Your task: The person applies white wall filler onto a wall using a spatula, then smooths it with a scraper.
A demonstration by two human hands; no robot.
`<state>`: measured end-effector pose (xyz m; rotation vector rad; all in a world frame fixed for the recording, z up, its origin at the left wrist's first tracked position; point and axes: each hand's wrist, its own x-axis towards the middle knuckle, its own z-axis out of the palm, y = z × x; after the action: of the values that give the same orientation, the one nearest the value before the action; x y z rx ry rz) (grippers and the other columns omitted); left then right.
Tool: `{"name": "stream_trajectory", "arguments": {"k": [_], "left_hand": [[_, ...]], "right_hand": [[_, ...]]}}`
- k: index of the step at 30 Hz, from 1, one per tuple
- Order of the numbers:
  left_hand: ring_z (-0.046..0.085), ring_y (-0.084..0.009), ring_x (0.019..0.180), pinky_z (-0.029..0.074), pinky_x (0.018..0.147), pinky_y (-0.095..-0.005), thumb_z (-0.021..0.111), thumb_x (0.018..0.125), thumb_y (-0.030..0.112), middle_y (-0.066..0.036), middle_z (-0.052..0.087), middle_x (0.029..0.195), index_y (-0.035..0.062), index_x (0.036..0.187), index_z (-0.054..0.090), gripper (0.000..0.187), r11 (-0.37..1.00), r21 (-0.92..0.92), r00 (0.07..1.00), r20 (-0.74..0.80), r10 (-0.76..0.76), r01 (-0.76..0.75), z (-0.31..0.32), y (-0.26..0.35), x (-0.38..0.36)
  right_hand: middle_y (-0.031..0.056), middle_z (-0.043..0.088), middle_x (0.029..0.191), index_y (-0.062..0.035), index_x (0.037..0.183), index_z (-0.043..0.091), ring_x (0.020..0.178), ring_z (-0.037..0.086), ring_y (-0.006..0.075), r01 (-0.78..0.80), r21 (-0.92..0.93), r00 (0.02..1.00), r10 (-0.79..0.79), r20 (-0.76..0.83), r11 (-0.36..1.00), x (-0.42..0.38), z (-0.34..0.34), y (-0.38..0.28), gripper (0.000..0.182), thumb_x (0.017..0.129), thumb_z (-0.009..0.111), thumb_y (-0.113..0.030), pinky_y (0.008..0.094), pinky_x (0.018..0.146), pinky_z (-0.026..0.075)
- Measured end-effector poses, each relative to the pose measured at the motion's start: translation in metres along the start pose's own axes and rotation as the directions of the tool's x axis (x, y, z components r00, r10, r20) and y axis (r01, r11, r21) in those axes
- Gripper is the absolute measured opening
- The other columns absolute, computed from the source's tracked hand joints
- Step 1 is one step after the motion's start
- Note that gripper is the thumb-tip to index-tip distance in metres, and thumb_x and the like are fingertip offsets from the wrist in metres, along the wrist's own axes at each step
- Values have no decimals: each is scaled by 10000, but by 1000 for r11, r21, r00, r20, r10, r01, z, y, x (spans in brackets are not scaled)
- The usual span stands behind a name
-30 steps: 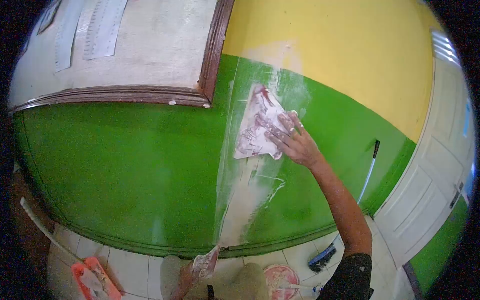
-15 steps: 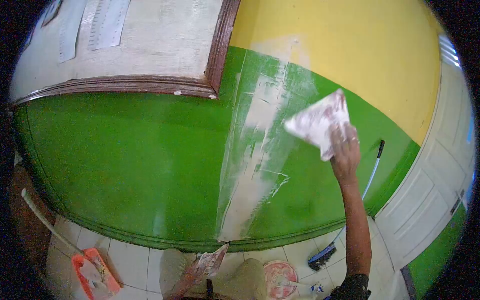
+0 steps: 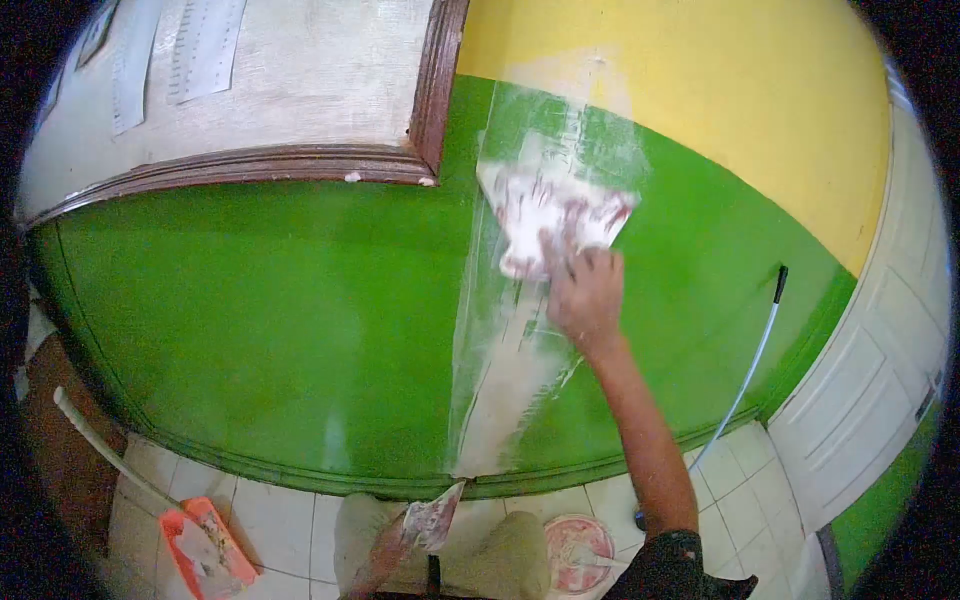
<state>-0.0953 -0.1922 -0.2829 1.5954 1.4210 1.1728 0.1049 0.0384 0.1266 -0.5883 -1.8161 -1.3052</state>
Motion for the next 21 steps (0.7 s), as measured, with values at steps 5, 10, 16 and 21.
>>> {"name": "stream_trajectory", "arguments": {"k": [5,10,16,21], "left_hand": [[502,-355,1199,375,1030,-408,478,953,386,-211,511,1310,-7,1349,417,562,1000,-6,1000,0,-17,17,0,2,-1],[506,-358,1190,378,1029,-413,499,943,381,-210,519,1300,-12,1347,416,569,1000,-3,1000,-1,-23,23,2,9,-2],[506,-358,1188,376,1026,-410,499,945,329,-212,527,1284,-8,1318,454,504,996,-55,998,-5,-68,68,13,-6,-3],[603,-369,1040,471,881,-405,484,961,351,-205,620,1139,12,1278,494,465,992,-96,989,-129,67,-79,-3,44,-2]], "right_hand": [[88,618,1088,-110,1255,595,797,479,237,22,112,999,-27,42,993,-73,9,-37,497,761,557,-73,400,718,375],[68,592,1160,-117,1245,599,825,482,236,6,123,984,-28,176,992,-137,16,-59,493,757,550,-61,420,720,388],[61,579,1153,-128,1274,578,865,498,243,-17,207,967,-37,251,978,-193,13,-91,536,740,570,-79,446,776,406],[102,610,1163,-101,1144,646,858,520,238,-67,321,948,-40,317,945,-240,-2,-118,440,708,608,-50,420,740,407]]}}
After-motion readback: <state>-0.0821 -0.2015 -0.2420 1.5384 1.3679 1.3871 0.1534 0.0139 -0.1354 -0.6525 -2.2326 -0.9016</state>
